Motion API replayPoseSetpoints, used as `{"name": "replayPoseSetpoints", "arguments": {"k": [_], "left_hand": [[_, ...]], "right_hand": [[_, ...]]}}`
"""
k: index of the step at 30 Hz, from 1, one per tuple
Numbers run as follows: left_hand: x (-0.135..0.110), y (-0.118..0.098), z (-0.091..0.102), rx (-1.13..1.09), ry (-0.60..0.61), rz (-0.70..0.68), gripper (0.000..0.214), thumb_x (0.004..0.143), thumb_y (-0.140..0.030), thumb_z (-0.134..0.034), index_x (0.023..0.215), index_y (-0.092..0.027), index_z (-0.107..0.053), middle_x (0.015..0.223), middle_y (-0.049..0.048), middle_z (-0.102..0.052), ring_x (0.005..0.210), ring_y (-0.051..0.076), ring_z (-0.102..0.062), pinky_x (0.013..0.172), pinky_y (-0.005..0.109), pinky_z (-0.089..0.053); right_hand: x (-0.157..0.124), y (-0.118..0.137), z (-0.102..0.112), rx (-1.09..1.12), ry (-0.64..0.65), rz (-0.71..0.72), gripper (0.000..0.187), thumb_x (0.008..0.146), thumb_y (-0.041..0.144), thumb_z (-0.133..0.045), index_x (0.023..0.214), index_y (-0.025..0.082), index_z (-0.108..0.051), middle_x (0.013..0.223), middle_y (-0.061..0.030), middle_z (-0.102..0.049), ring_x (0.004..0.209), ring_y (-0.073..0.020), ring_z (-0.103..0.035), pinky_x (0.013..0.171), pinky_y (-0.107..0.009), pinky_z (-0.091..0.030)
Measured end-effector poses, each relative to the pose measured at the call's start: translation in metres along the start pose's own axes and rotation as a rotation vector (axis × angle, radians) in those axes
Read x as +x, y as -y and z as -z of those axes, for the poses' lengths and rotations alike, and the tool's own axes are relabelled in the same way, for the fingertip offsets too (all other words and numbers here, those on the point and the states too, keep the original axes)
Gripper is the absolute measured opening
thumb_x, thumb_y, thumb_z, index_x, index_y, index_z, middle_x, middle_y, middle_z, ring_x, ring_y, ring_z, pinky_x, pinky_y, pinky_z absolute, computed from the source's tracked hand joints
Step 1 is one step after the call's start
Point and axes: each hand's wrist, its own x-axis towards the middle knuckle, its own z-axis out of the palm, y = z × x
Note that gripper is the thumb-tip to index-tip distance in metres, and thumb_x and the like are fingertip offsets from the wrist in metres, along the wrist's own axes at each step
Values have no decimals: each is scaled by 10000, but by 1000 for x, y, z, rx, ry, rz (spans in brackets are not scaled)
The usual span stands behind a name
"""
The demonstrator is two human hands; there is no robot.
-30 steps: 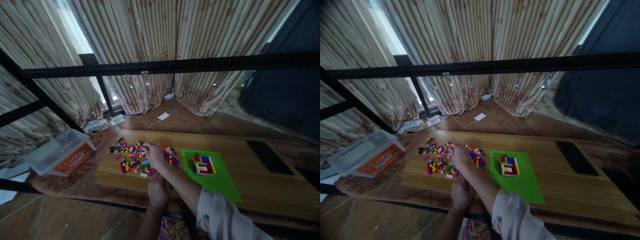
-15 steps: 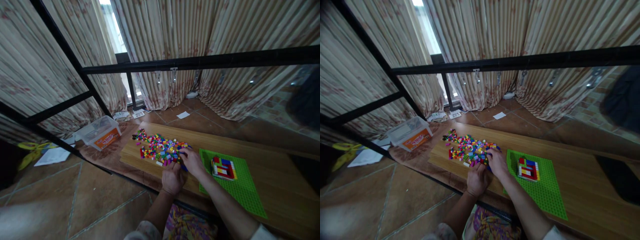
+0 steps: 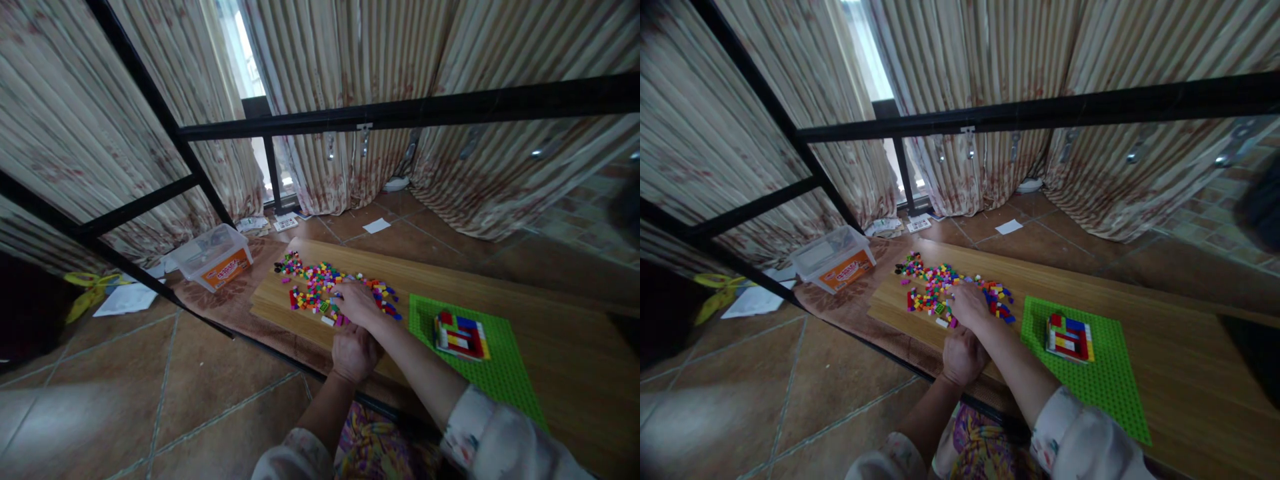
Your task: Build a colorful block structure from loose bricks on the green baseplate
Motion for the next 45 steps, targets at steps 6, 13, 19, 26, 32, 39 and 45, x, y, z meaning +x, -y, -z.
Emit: {"name": "replayPoseSetpoints", "arguments": {"k": [6,13,19,26,32,39,45], "left_hand": [[-1,2,-1,33,-15,-29,125,722,-218,-564,812,-169,-637,763,100,-667,732,242,-635,643,348,-502],[-1,1,2,51,-7,-29,131,734,-225,-569,795,-167,-669,730,99,-673,703,232,-642,616,322,-487],[1,3,5,57,-21,-58,142,748,-227,-559,780,-159,-680,724,107,-671,723,247,-647,626,327,-483],[6,-1,11,-11,-24,-57,103,808,-180,-506,829,-188,-606,770,66,-634,705,190,-610,593,274,-426],[7,-2,12,19,2,-53,187,817,-96,-468,675,-212,-502,705,32,-581,666,165,-557,613,273,-385],[7,-1,12,-10,-10,-54,186,805,-73,-479,690,-217,-504,715,26,-586,686,170,-559,623,283,-373],[6,-3,12,-1,-14,-43,179,810,-82,-462,699,-215,-510,718,29,-581,684,168,-553,623,282,-376]], "right_hand": [[10,9,-8,-37,61,-36,132,775,159,-610,803,193,-734,918,-105,-693,943,-214,-611,830,-307,-439],[2,8,-5,19,-15,-59,119,835,177,-578,826,164,-696,971,-122,-680,955,-217,-609,836,-306,-428],[-15,6,1,134,-151,-111,140,890,224,-526,939,185,-652,971,-73,-685,923,-180,-620,842,-282,-443],[-69,-13,7,608,-452,-188,249,886,262,-508,1099,210,-627,1043,-48,-692,928,-148,-644,839,-270,-499],[-132,-55,27,733,-595,-323,318,836,397,-583,1092,225,-660,1020,-58,-705,905,-189,-662,834,-345,-528],[-185,-107,55,494,-718,-541,411,790,511,-604,1057,208,-679,1025,-90,-716,842,-216,-679,792,-397,-546],[-176,-98,53,509,-673,-532,389,795,494,-605,1043,202,-670,970,-82,-728,853,-216,-683,782,-369,-541]]}}
